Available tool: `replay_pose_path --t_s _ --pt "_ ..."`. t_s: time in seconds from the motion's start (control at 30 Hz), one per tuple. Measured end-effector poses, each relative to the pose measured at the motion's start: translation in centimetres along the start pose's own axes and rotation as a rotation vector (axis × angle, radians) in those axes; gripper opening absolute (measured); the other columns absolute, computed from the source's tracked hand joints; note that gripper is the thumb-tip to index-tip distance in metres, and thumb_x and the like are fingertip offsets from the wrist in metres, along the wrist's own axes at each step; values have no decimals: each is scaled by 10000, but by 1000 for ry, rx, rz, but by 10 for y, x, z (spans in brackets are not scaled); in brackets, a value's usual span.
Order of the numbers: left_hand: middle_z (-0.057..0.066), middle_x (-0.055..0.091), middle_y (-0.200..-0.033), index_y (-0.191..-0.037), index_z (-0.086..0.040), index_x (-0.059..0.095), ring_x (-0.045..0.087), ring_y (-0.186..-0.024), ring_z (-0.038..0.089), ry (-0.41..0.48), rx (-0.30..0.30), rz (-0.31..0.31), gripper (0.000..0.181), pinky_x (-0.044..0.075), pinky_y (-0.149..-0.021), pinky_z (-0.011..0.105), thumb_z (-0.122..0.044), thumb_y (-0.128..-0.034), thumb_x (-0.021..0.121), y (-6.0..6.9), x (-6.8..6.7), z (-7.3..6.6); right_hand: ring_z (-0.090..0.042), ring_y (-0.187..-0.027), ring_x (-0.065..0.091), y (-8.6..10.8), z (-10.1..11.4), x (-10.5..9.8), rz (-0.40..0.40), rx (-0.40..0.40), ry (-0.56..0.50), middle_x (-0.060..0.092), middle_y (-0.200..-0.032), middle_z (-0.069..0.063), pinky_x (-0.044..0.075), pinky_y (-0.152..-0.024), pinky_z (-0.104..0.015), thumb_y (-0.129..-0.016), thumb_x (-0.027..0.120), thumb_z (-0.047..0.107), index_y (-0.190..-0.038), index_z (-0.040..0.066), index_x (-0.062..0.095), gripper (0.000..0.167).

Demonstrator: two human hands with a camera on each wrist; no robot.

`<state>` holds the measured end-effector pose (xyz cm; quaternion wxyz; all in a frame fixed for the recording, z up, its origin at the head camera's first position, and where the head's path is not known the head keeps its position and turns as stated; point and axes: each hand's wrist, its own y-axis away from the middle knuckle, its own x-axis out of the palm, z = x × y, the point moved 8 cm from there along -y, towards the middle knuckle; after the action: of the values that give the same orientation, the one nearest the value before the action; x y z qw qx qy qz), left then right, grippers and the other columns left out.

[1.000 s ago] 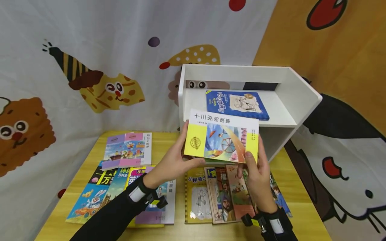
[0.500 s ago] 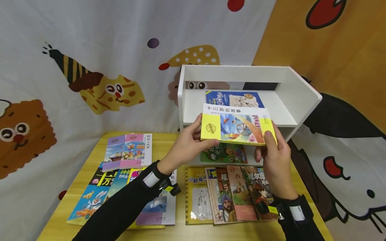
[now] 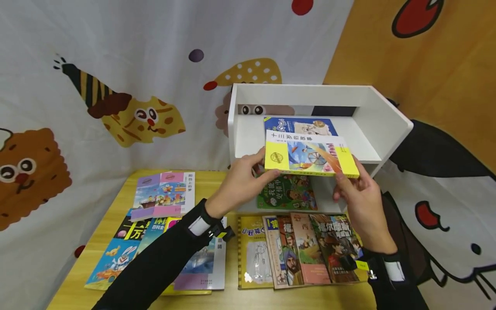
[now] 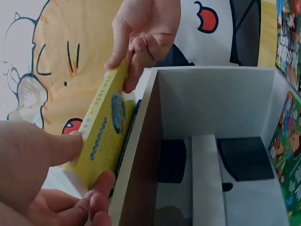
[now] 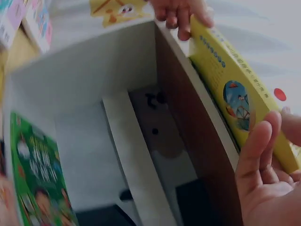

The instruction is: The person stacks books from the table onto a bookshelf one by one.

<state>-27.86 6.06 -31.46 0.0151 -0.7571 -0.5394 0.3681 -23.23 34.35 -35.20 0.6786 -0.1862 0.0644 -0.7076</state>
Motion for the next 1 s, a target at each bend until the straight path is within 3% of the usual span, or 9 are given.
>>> replay_pose_path --t_s 0.1,0.2,0.3,0.37,0.47,0.6,0.7,0.8,1.0 --pt "-51 666 -844 -1505 -181 685 523 -721 140 -125 22 -39 502 375 -627 239 -413 -1065 756 -3 -3 -5 -131 -736 627 -5 1 -12 -89 17 227 660 -1407 12 580 -643 -193 -1118 645 136 -1747 100 319 708" --pt "-32 645 -920 -1432 -177 742 509 -858 176 -312 32 -101 508 396 -764 291 -504 -1044 752 -4 -5 -8 -102 -813 584 -9 5 -22 -194 15 595 639 -1277 119 524 -650 -150 -1103 700 271 -1707 171 440 665" --pt "6 679 -1077 -1426 -141 753 527 -1001 206 -461 52 -150 564 440 -897 326 -553 -1042 726 -4 -4 -10 -101 -918 477 -13 13 -24 -271 -38 928 595 -1202 52 409 -720 -147 -1078 738 367 -1643 170 548 628" --pt "28 724 -1177 -1383 -124 777 567 -1077 219 -534 82 -185 553 472 -972 340 -561 -1050 709 -5 -4 -12 -126 -1024 428 -16 20 -22 -298 -101 1062 581 -1216 -92 355 -843 -233 -1062 760 392 -1604 124 591 628" --pt "40 772 -1217 -1309 -128 811 611 -1127 228 -640 120 -238 532 478 -1030 357 -580 -1067 670 -7 -5 -13 -291 -1202 432 -21 25 -15 -287 -185 1142 548 -1369 -276 336 -1003 -459 -1047 778 399 -1562 35 613 651" --pt "64 790 -1273 -1319 -104 792 659 -1196 243 -722 147 -255 512 502 -1095 358 -540 -1108 627 -10 -3 -14 -518 -1456 374 -31 27 -10 -239 -213 1179 522 -1542 -339 230 -1231 -698 -1062 739 465 -1568 -17 584 716" --pt "127 760 -1375 -1391 -30 737 673 -1325 286 -692 159 -225 493 514 -1209 363 -436 -1144 607 -13 1 -13 -564 -1494 381 -40 25 -9 -206 -191 1204 530 -1572 -353 150 -1283 -752 -1088 686 501 -1590 -16 558 732" --pt "174 730 -1429 -1416 27 704 652 -1412 318 -652 155 -200 483 482 -1272 397 -367 -1159 590 -16 3 -12 -583 -1479 406 -48 23 -9 -166 -167 1217 541 -1566 -361 169 -1262 -770 -1114 652 466 -1590 -13 558 682" --pt "138 770 -1337 -1348 0 750 699 -1323 280 -645 140 -198 440 540 -1207 374 -363 -1164 583 -22 4 -8 -592 -1491 408 -56 20 -6 -84 -111 1216 509 -1585 -375 243 -1237 -777 -1151 593 374 -1600 -41 525 615"
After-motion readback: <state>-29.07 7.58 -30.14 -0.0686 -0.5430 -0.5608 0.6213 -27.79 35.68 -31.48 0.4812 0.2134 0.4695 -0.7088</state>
